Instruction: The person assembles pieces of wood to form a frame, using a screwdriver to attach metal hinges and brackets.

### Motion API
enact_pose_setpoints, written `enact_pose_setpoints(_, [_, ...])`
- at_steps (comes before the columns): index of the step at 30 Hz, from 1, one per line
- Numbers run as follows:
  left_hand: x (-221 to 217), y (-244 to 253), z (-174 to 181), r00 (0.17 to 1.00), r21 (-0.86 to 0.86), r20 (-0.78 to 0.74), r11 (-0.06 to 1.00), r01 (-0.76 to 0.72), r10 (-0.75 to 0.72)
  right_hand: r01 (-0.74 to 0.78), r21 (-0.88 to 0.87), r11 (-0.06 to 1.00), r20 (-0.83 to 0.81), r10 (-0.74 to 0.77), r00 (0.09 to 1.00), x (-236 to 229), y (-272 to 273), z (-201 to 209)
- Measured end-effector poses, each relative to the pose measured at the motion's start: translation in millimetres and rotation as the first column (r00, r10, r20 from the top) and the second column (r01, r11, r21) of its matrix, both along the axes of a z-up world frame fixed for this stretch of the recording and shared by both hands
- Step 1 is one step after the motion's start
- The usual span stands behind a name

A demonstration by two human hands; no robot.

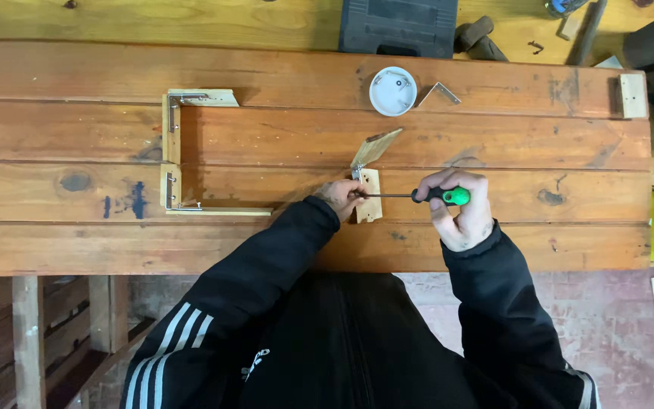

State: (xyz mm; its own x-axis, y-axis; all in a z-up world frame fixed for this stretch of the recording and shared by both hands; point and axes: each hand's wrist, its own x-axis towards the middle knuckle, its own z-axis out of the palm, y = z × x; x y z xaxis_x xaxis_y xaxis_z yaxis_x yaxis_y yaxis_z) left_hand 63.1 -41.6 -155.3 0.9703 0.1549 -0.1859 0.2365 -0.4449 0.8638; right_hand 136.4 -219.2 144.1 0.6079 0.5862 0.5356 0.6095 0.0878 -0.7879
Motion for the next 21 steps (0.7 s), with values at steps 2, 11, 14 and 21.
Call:
enact_pose_setpoints(2, [-0.7, 1.2, -4.9, 1.0, 0.01, -0.001, 1.0, 0.004, -0.004, -0.004, 0.004, 1.0, 0.005, 0.004, 1.0, -0.7, 0.9, 0.0])
enact_pose_setpoints(11, [-3.8, 0.2, 14.7, 0.996, -0.182, 0.074, 0.982, -0.039, 0.053, -0.04, -0.005, 0.999, 0.036, 0.04, 0.999, 11.1, 1.9, 2.2])
enact_pose_setpoints(14, [-9.1, 2.4, 58.1, 0.995, -0.405, 0.06, 0.913, -0.044, 0.075, -0.051, -0.025, 0.998, 0.104, 0.053, 0.993, 15.4, 3.4, 10.5])
enact_pose_setpoints(21, [-12.1, 9.2, 62.3, 0.996, -0.394, 0.069, 0.919, -0.03, 0.062, -0.077, -0.039, 0.996, 0.134, 0.082, 0.988, 20.4, -1.2, -1.6])
